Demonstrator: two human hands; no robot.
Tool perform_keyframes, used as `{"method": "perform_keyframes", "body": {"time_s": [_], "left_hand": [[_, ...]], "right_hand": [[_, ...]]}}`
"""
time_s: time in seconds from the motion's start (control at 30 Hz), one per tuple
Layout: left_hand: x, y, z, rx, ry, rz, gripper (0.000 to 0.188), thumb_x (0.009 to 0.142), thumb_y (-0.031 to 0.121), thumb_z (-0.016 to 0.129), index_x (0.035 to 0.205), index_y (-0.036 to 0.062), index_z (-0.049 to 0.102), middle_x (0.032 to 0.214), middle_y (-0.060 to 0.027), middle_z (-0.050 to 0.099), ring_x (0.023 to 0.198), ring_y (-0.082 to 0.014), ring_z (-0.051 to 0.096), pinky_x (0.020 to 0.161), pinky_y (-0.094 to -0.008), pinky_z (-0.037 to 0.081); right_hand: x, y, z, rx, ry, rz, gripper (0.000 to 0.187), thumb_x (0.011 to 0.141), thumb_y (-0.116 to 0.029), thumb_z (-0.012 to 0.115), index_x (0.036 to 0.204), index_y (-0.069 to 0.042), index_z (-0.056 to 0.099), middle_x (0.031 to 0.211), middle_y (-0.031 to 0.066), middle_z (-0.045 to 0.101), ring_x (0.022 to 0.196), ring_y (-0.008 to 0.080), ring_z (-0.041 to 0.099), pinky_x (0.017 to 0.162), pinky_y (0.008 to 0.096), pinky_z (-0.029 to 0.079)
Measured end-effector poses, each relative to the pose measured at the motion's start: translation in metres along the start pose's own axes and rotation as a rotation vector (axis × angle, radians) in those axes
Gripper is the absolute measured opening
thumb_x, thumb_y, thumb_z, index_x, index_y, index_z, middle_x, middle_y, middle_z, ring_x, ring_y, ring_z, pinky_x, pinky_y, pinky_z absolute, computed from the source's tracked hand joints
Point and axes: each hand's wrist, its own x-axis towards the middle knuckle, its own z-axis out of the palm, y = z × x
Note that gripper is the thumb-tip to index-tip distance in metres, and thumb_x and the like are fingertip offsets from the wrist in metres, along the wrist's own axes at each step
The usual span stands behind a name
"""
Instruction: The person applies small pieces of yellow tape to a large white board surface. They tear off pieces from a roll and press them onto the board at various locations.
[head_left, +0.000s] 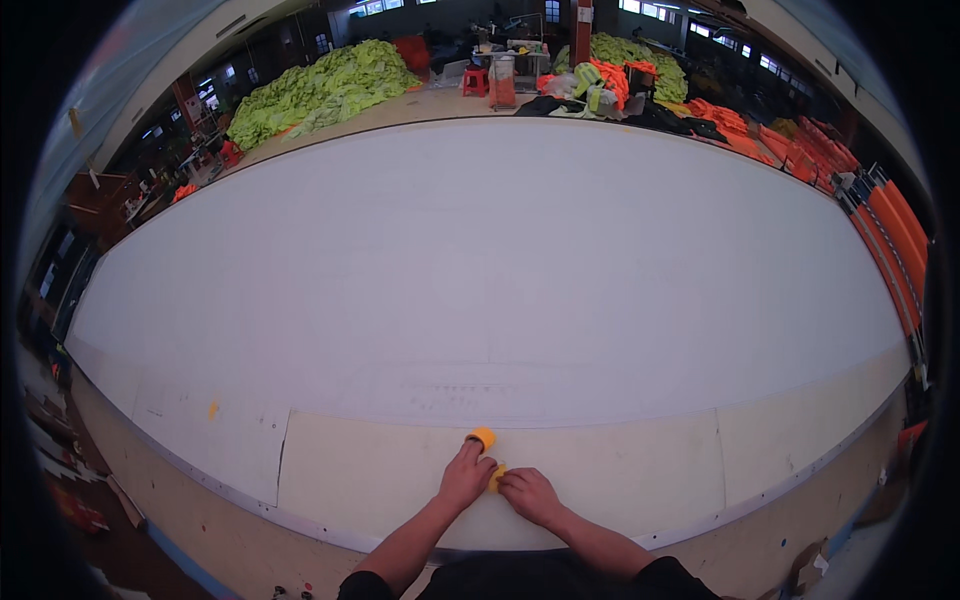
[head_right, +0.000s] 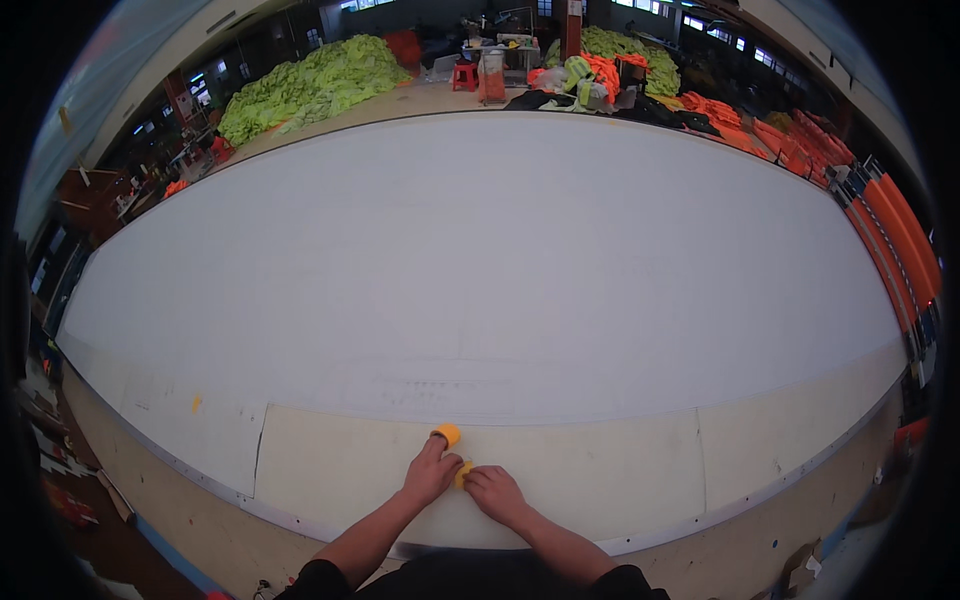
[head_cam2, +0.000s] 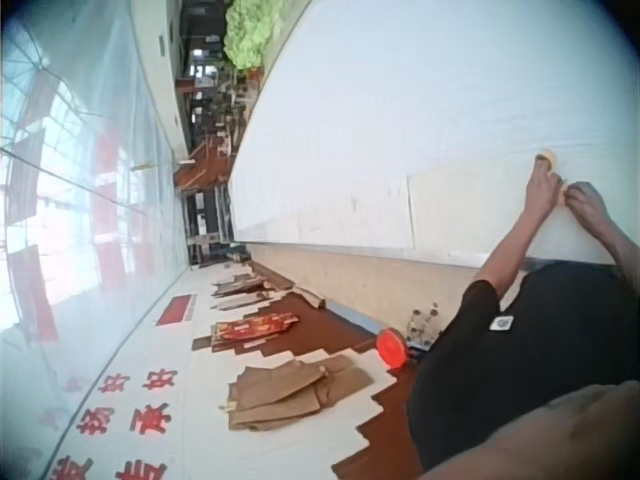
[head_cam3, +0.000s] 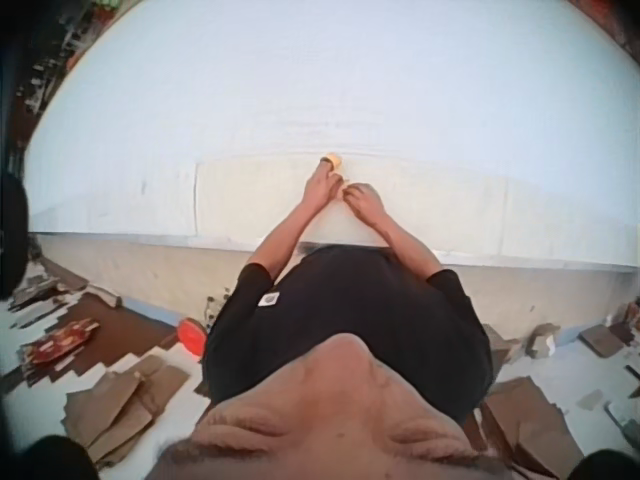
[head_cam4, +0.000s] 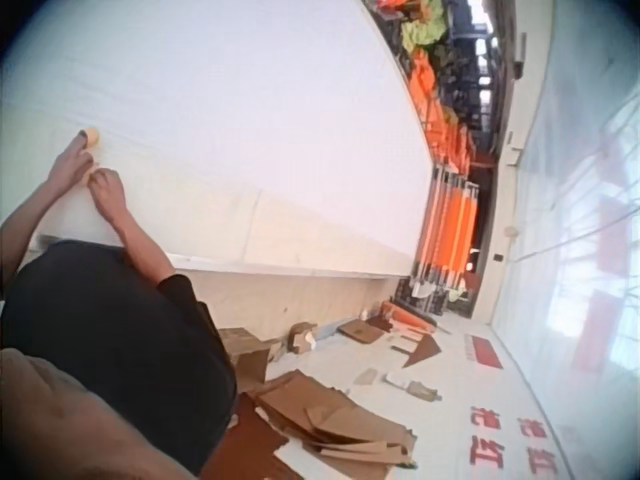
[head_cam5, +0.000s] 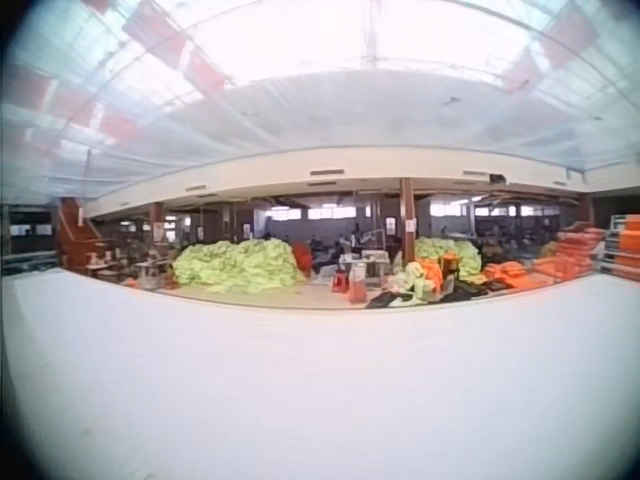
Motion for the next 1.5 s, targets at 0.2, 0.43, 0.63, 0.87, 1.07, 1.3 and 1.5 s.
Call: {"method": "perform_keyframes", "body": {"time_s": [0.2,0.43,0.63,0.87,1.07,1.3,1.5], "left_hand": [[0.021,0.012,0.02,-0.061,-0.041,0.054,0.008,0.089,0.015,0.079,0.095,0.0106,0.076,0.124,-0.0157,0.064,0.122,-0.0345,0.064,0.096,-0.0424,0.058],[0.047,0.043,0.07,-0.157,-0.099,0.146,0.008,0.09,0.016,0.076,0.094,0.0096,0.074,0.132,-0.0189,0.064,0.131,-0.0343,0.062,0.102,-0.0415,0.057],[0.063,0.06,0.098,-0.127,-0.069,0.258,0.01,0.091,0.019,0.08,0.097,0.0121,0.076,0.129,-0.0179,0.062,0.129,-0.0374,0.062,0.102,-0.0435,0.057],[0.072,0.072,0.105,-0.069,-0.12,0.224,0.008,0.088,0.017,0.076,0.093,0.0111,0.075,0.133,-0.0184,0.064,0.134,-0.0359,0.06,0.105,-0.0424,0.057],[0.071,0.074,0.1,-0.084,-0.136,0.163,0.007,0.088,0.016,0.077,0.093,0.0112,0.076,0.133,-0.0175,0.064,0.136,-0.0349,0.059,0.107,-0.0421,0.056],[0.075,0.078,0.093,-0.13,-0.158,0.154,0.009,0.09,0.018,0.079,0.093,0.0105,0.076,0.134,-0.0174,0.064,0.135,-0.0355,0.059,0.106,-0.0432,0.056],[0.081,0.079,0.087,-0.138,-0.132,0.117,0.009,0.091,0.018,0.08,0.094,0.0106,0.076,0.135,-0.018,0.063,0.135,-0.036,0.059,0.106,-0.0431,0.056]], "right_hand": [[-0.015,0.011,-0.004,-0.013,-0.003,0.073,0.021,0.088,-0.011,0.072,0.108,-0.008,0.078,0.124,0.0033,0.076,0.123,0.0236,0.069,0.105,0.0409,0.054],[-0.059,0.031,-0.04,-0.106,0.06,0.176,0.019,0.087,-0.011,0.074,0.105,-0.009,0.078,0.12,0.0033,0.076,0.119,0.023,0.07,0.102,0.0409,0.055],[-0.08,0.041,-0.057,-0.161,0.082,0.224,0.019,0.086,-0.01,0.077,0.105,-0.01,0.08,0.12,0.0024,0.078,0.119,0.0229,0.072,0.102,0.0401,0.056],[-0.089,0.054,-0.068,-0.143,0.126,0.207,0.021,0.087,-0.01,0.077,0.107,-0.008,0.079,0.122,0.0037,0.076,0.122,0.0242,0.07,0.101,0.0416,0.056],[-0.089,0.058,-0.061,-0.113,0.146,0.215,0.021,0.085,-0.009,0.078,0.106,-0.008,0.08,0.12,0.0044,0.078,0.12,0.025,0.072,0.101,0.041,0.058],[-0.086,0.057,-0.063,-0.073,0.173,0.194,0.019,0.085,-0.008,0.078,0.104,-0.008,0.079,0.116,0.0051,0.078,0.118,0.025,0.072,0.1,0.0409,0.058],[-0.079,0.054,-0.066,-0.045,0.227,0.241,0.016,0.087,-0.009,0.08,0.103,-0.009,0.078,0.116,0.0059,0.077,0.118,0.0257,0.072,0.101,0.0414,0.058]]}}
